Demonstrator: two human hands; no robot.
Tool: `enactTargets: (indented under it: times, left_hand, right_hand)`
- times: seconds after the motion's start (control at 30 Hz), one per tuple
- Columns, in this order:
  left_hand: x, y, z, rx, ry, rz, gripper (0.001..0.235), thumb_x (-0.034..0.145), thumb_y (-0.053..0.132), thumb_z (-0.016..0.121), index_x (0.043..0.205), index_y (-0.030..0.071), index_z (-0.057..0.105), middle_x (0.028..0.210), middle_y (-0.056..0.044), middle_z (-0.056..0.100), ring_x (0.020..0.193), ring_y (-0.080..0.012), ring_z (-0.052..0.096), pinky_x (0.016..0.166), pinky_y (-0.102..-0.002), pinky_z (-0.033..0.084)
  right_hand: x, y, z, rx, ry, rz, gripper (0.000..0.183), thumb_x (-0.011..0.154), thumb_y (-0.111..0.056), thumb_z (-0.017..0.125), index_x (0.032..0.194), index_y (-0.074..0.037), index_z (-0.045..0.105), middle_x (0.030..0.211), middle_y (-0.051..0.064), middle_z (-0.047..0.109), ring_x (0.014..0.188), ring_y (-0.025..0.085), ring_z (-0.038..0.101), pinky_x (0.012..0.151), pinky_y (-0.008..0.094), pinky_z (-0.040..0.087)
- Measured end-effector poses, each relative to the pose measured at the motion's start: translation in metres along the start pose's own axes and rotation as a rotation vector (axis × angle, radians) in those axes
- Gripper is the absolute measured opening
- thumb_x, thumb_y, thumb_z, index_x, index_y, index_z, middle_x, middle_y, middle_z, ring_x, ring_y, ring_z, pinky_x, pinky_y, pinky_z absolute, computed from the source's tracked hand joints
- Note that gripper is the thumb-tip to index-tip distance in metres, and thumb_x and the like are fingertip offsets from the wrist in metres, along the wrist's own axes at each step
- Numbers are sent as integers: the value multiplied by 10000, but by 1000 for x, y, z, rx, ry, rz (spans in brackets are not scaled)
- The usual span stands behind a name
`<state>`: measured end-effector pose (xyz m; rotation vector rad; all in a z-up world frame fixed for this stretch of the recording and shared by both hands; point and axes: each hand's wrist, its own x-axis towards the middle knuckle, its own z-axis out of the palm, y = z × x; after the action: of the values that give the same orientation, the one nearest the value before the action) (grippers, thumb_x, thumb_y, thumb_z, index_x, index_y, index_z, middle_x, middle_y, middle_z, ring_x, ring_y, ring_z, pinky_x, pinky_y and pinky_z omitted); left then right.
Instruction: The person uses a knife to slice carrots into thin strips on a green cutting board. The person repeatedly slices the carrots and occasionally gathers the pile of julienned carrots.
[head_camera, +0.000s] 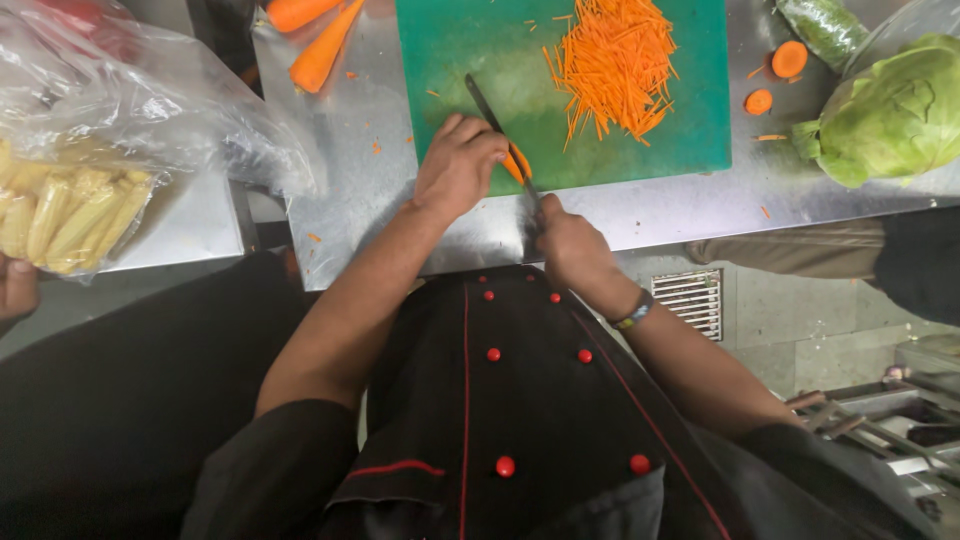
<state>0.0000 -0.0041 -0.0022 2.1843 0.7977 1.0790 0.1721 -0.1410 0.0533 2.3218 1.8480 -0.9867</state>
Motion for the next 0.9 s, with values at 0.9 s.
enactTargets:
  times: [0.9]
  left_hand:
    - [2,-2,-3,31,-30,1,78,875,32,742,934,81,738,982,-73,658,962,-303,585,886,-415,507]
  right_hand:
    - [-35,-13,-38,-86,-93,82,317,915,-119,635,1145,-8,447,819,274,692,837,474,688,716,577,535]
